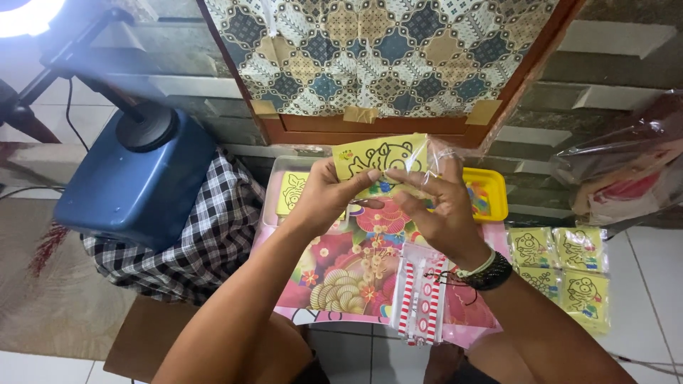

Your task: The person is manually packaging individual stickers into small plastic bags and placing them in a pile.

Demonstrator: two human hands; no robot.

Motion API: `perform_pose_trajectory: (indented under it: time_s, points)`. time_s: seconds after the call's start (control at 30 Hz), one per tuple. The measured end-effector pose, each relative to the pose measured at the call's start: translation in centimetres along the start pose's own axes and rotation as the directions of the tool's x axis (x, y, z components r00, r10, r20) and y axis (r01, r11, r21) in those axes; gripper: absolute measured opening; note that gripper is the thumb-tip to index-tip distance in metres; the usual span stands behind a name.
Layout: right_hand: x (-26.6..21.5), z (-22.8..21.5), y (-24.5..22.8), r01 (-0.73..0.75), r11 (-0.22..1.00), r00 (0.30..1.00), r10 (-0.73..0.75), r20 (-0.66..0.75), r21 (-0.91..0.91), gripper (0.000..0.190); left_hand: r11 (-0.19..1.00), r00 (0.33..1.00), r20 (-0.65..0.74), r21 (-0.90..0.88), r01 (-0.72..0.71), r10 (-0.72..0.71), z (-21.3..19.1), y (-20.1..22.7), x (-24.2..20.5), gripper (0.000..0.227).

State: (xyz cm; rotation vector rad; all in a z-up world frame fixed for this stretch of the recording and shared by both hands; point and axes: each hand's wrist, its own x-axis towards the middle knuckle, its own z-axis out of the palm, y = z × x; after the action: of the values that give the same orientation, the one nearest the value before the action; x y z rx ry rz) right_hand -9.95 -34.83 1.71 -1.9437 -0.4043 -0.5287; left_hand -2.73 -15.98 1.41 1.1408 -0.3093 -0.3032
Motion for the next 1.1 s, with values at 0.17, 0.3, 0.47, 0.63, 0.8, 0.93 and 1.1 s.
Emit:
perform_pose_trajectory:
  time_s: [0.17,0.3,0.47,0.63,0.8,0.93,1.1]
  points:
    - [1.0,-0.7,-0.6,-0.053,0.998,0.989,0.054,-0.136,0.013,0.020,0.998,0.997,-0.077,-0.058,-0.032,0.027,-1.2,-0.4,0.7,0.020]
    - [1.3,-1.4,0.2,-0.076,0.996,0.976,0.084,-0.199,0.049,0.022,0.994,0.995,-0.092,-0.100,-0.052,0.043,-1.7,-0.6,0.9,0.019]
    - [1.4,-0.6,1.1,-0.141,0.826,0.875,0.362,-0.321,0.545,0.047,0.977,0.985,-0.173,-0.207,-0.058,0.022,-1.4,-1.1,1.2,0.020]
    - [0.6,1.4,1.1,-0.273,0.748,0.867,0.464,-0.182,0.605,0.025,0.964,0.987,-0.159,-0.257,-0.062,0.021,-0.9,-2.3,1.3,0.020]
    - [0.8,-0.1,0.5,-0.222,0.836,0.875,0.398,-0.277,0.501,0.007,0.989,0.993,-0.063,-0.105,-0.109,0.103,-1.4,-2.7,1.3,0.035]
    - [0.9,-1.6,0.3,-0.267,0.926,0.923,0.325,-0.205,0.266,0.002,0.964,0.972,-0.007,0.128,-0.232,0.235,-0.9,-1.4,0.8,0.054]
    - [0.3,-0.8,2.0,-0.320,0.913,0.935,0.347,-0.074,0.252,0.007,0.953,0.984,-0.042,0.259,-0.157,0.174,0.7,-0.5,-0.3,0.029]
